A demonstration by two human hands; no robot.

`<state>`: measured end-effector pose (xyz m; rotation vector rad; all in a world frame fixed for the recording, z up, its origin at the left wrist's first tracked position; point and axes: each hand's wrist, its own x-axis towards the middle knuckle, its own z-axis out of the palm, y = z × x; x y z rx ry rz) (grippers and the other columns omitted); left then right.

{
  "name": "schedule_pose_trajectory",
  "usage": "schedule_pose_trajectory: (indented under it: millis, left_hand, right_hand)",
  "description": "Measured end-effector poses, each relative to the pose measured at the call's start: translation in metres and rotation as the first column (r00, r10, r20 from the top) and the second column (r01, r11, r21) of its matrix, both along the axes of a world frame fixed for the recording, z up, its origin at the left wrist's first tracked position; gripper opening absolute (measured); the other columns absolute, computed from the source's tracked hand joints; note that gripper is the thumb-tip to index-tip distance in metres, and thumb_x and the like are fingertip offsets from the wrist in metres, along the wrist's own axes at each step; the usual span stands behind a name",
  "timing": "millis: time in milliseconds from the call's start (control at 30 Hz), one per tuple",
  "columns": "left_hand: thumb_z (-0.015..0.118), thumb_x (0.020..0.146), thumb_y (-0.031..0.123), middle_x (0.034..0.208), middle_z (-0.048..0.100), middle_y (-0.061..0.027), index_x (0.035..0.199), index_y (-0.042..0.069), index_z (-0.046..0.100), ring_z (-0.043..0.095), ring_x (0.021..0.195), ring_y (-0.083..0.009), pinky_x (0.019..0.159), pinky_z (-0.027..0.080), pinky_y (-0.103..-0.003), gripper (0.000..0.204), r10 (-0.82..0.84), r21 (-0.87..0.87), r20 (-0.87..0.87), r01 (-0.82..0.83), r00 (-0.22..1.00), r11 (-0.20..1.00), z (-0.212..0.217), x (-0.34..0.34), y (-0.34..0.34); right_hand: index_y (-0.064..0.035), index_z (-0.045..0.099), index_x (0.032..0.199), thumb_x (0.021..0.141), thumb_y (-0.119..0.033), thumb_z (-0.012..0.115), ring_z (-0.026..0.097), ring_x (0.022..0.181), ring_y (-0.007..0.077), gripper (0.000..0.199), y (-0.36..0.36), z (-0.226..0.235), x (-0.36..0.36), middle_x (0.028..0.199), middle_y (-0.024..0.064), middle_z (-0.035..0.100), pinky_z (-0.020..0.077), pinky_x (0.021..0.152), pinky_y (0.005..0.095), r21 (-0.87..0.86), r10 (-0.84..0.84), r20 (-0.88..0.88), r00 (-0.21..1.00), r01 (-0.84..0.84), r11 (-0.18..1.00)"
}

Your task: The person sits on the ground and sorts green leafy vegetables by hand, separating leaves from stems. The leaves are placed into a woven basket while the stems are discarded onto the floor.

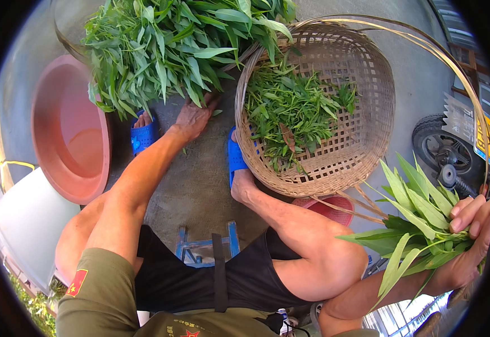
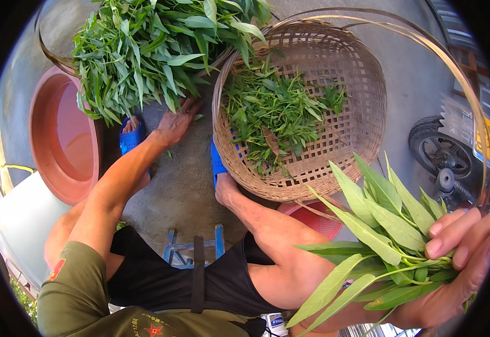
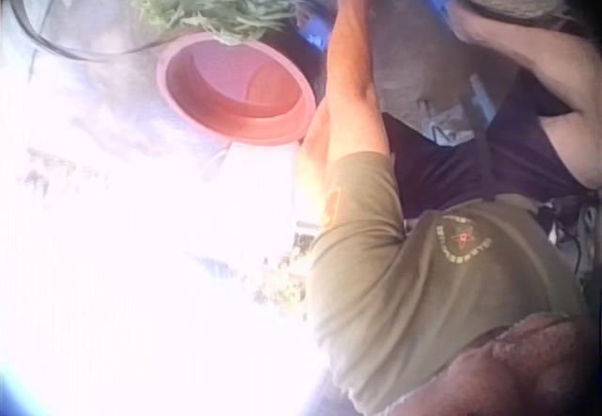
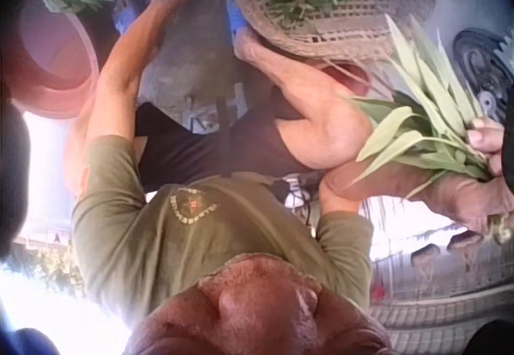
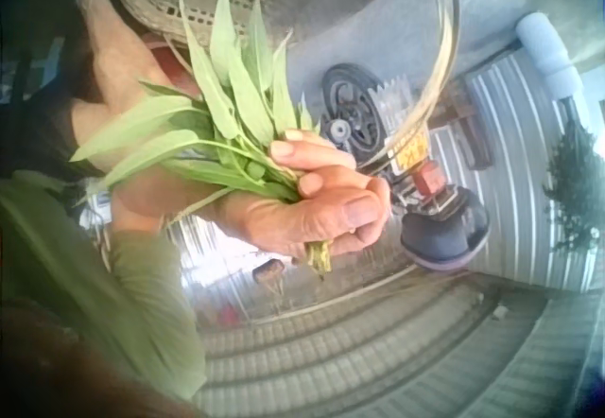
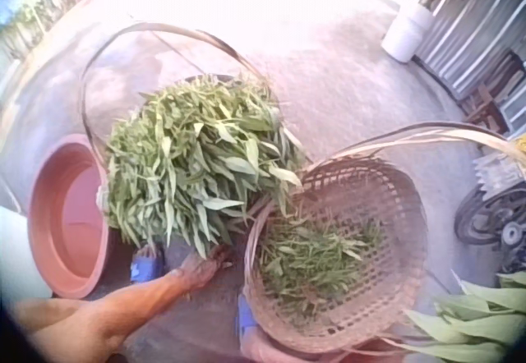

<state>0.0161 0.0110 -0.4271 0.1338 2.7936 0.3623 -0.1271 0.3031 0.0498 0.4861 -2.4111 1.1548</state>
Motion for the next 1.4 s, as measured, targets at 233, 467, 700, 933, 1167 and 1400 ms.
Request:
schedule_pose_trajectory:
  millis: [233, 467, 700, 933, 1167, 1400]
  left_hand:
    - [0.068, 0.080, 0.002, 0.132, 0.062, -0.0187, 0.124, 0.007, 0.072, 0.062, 0.117, -0.0421, 0.098, 0.056, -0.047, 0.045, 0.379, 0.193, 0.009, -0.373, 0.925, 0.907, 0.005, 0.084, -0.032]
    - [0.079, 0.082, 0.009, 0.098, 0.077, -0.0183, 0.099, 0.006, 0.081, 0.076, 0.089, -0.0351, 0.082, 0.059, -0.041, 0.017, 0.867, 0.429, 0.231, -0.846, 0.442, 0.317, 0.051, 0.083, 0.020]
    - [0.091, 0.080, 0.030, 0.155, 0.050, -0.0236, 0.143, 0.006, 0.062, 0.053, 0.141, -0.0387, 0.118, 0.045, -0.047, 0.075, 0.494, 0.860, 0.131, -0.347, 0.860, 0.375, 0.194, -0.027, 0.164]
    - [0.086, 0.084, 0.031, 0.108, 0.075, -0.0185, 0.119, 0.002, 0.073, 0.073, 0.100, -0.0286, 0.090, 0.058, -0.041, 0.047, 0.478, 0.810, 0.301, -0.486, 0.825, 0.329, 0.185, -0.017, 0.128]
    - [0.076, 0.093, 0.040, 0.072, 0.067, -0.0088, 0.092, 0.002, 0.076, 0.064, 0.066, -0.0198, 0.066, 0.053, -0.038, 0.038, 0.828, 0.551, 0.169, -0.748, 0.535, 0.370, 0.192, -0.001, 0.044]
    - [0.077, 0.090, 0.017, 0.102, 0.077, -0.0123, 0.128, 0.006, 0.068, 0.073, 0.088, -0.0245, 0.080, 0.058, -0.037, 0.040, 0.975, 0.798, -0.120, -0.566, 0.188, 0.207, 0.208, -0.094, -0.114]
  right_hand:
    - [0.0070, 0.055, 0.113, 0.107, -0.026, 0.064, 0.047, 0.044, 0.0138, 0.035, -0.033, 0.002, 0.003, 0.055, 0.0060, 0.047, 0.0402, 0.046, 0.0250, -0.086, 0.089, -0.029, 0.996, -0.091, 0.992]
    - [0.0060, 0.073, 0.111, 0.112, -0.014, 0.053, 0.054, 0.064, 0.0110, 0.028, -0.015, -0.003, 0.015, 0.072, 0.0066, 0.054, 0.0460, 0.064, 0.0262, 0.008, 0.069, -0.040, 0.997, -0.069, 0.998]
    - [0.0066, 0.074, 0.109, 0.103, -0.009, 0.070, 0.051, 0.058, 0.0066, 0.017, -0.036, -0.004, 0.019, 0.069, 0.0042, 0.061, 0.0370, 0.059, 0.0194, -0.157, 0.073, 0.021, 0.997, -0.069, 0.985]
    - [0.0017, 0.074, 0.102, 0.100, -0.003, 0.072, 0.053, 0.060, 0.0046, 0.006, -0.045, 0.003, 0.021, 0.087, 0.0027, 0.069, 0.0416, 0.053, 0.0197, -0.100, 0.145, 0.096, 0.985, -0.136, 0.986]
    - [-0.0001, 0.073, 0.099, 0.093, -0.001, 0.077, 0.053, 0.074, 0.0068, 0.007, -0.059, 0.013, 0.028, 0.085, -0.0005, 0.065, 0.0434, 0.066, 0.0229, -0.069, 0.229, 0.167, 0.959, -0.220, 0.973]
    - [0.0001, 0.073, 0.101, 0.089, 0.000, 0.078, 0.054, 0.076, 0.0101, 0.013, -0.065, 0.012, 0.031, 0.085, 0.0024, 0.066, 0.0448, 0.069, 0.0254, 0.037, 0.226, 0.159, 0.961, -0.234, 0.971]
